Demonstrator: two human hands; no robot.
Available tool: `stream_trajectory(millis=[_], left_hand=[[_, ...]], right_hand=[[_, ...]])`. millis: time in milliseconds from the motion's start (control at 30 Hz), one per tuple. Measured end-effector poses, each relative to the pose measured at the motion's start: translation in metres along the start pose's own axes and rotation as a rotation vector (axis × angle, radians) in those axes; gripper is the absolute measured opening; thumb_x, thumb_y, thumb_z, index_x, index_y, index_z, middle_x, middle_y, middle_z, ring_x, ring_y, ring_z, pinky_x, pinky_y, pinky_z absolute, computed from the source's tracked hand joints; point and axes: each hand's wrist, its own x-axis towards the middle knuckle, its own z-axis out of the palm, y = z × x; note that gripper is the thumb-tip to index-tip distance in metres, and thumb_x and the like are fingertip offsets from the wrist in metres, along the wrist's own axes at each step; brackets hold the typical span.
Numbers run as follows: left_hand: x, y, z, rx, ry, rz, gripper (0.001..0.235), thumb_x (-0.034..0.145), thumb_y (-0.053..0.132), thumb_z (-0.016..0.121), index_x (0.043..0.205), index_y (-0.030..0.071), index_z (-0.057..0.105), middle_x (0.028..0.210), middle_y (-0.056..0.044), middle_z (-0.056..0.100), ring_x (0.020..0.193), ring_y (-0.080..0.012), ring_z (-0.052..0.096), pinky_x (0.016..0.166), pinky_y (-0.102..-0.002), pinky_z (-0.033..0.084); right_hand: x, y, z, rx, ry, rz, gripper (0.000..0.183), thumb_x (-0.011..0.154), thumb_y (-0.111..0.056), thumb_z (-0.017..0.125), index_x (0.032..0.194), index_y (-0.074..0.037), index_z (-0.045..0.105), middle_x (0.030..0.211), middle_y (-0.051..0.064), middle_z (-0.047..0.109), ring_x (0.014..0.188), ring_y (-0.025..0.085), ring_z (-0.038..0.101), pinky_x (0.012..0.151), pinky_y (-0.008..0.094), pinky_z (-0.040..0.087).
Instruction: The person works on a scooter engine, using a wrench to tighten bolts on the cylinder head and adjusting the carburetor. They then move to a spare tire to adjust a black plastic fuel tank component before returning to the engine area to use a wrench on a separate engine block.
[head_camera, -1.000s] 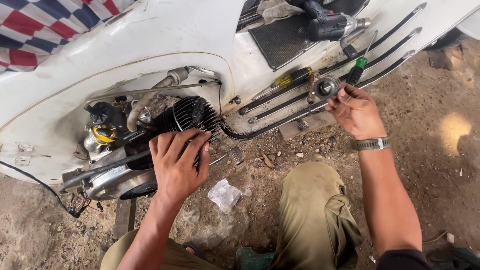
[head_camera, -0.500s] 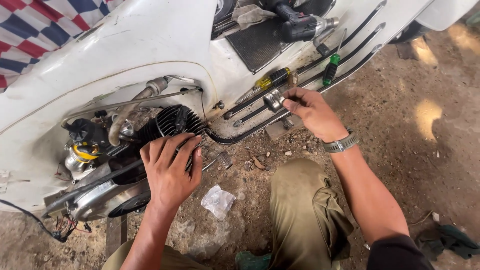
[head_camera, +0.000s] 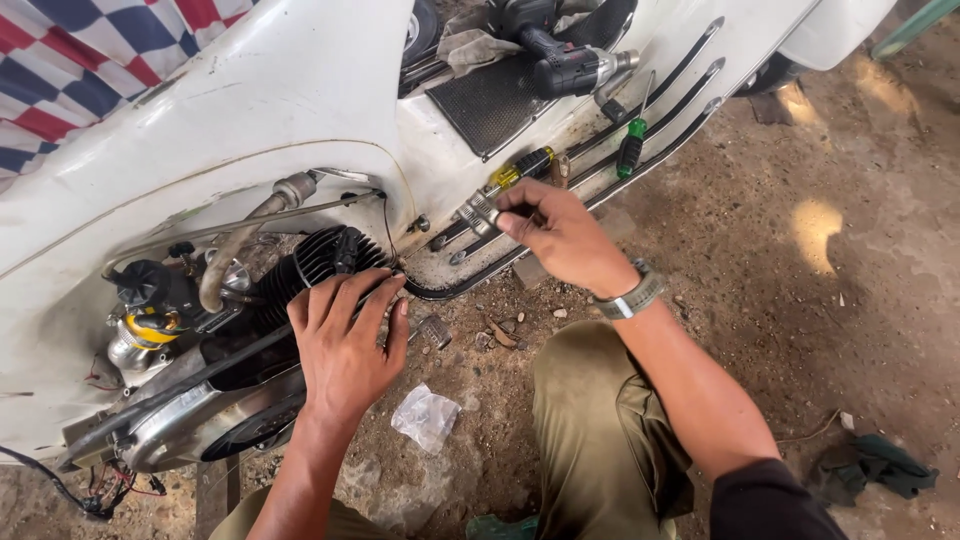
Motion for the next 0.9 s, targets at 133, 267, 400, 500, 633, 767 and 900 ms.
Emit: stream_trajectory(millis=[133,267,400,500,633,767,900], left_hand=[[0.000,0.001,-0.002,0.001,0.010,0.000,0.014,0.098,0.019,0.067,0.110,0.017,0.074,0.112,-0.001,0.069,0.103,-0.0217,0.064,0.091,-0.039,0.040],[-0.001,0.000,-0.005,-0.012,-0.005,-0.017,0.015,0.097,0.020,0.068,0.110,0.017,0.075,0.113,0.000,0.070,0.105,-0.0224,0.065,0.091,-0.039,0.041],[-0.003,0.000,-0.004,-0.043,-0.016,-0.042,0.016,0.097,0.020,0.068,0.110,0.016,0.076,0.116,-0.002,0.070,0.108,-0.0245,0.065,0.091,-0.041,0.044],[-0.004,-0.001,-0.005,-0.035,-0.027,-0.055,0.017,0.094,0.021,0.069,0.108,0.017,0.077,0.116,-0.001,0.070,0.110,-0.0238,0.064,0.090,-0.041,0.044],[-0.007,-0.003,-0.003,-0.006,0.005,-0.049,0.017,0.094,0.022,0.068,0.109,0.018,0.076,0.119,-0.002,0.069,0.111,-0.0249,0.064,0.090,-0.041,0.045],[-0.001,-0.001,-0.008,0.020,0.040,-0.033,0.019,0.093,0.020,0.068,0.110,0.016,0.075,0.123,-0.008,0.067,0.113,-0.0318,0.064,0.088,-0.044,0.048],[-0.011,-0.005,-0.006,-0.029,0.084,-0.108,0.021,0.084,0.019,0.075,0.104,0.014,0.075,0.120,-0.013,0.068,0.114,-0.0381,0.066,0.089,-0.049,0.052]], right_hand=[[0.001,0.006,0.008,-0.046,-0.003,-0.171,0.013,0.103,-0.012,0.063,0.108,-0.002,0.070,0.090,0.009,0.057,0.085,0.019,0.054,0.072,0.033,0.043],[0.006,0.020,0.012,-0.130,-0.013,-0.190,0.016,0.103,-0.012,0.062,0.108,0.001,0.070,0.092,0.013,0.059,0.086,0.023,0.059,0.072,0.036,0.046],[0.014,0.033,0.014,-0.246,0.006,-0.190,0.016,0.101,-0.011,0.064,0.107,0.002,0.070,0.090,0.016,0.059,0.084,0.029,0.064,0.072,0.042,0.051],[0.018,0.040,0.022,-0.308,0.012,-0.138,0.018,0.103,-0.011,0.059,0.107,0.002,0.071,0.090,0.013,0.059,0.079,0.027,0.064,0.072,0.041,0.053],[0.047,0.089,0.033,-0.533,0.041,-0.151,0.015,0.096,-0.016,0.069,0.103,-0.004,0.073,0.088,0.009,0.061,0.076,0.030,0.070,0.067,0.044,0.055],[0.056,0.100,0.036,-0.987,0.082,-0.137,0.021,0.092,-0.030,0.069,0.097,-0.010,0.073,0.091,0.009,0.065,0.090,0.035,0.072,0.078,0.050,0.055],[0.066,0.116,0.041,-1.167,-0.033,-0.053,0.027,0.090,-0.032,0.069,0.090,-0.006,0.079,0.086,0.015,0.075,0.091,0.038,0.076,0.075,0.051,0.058]])
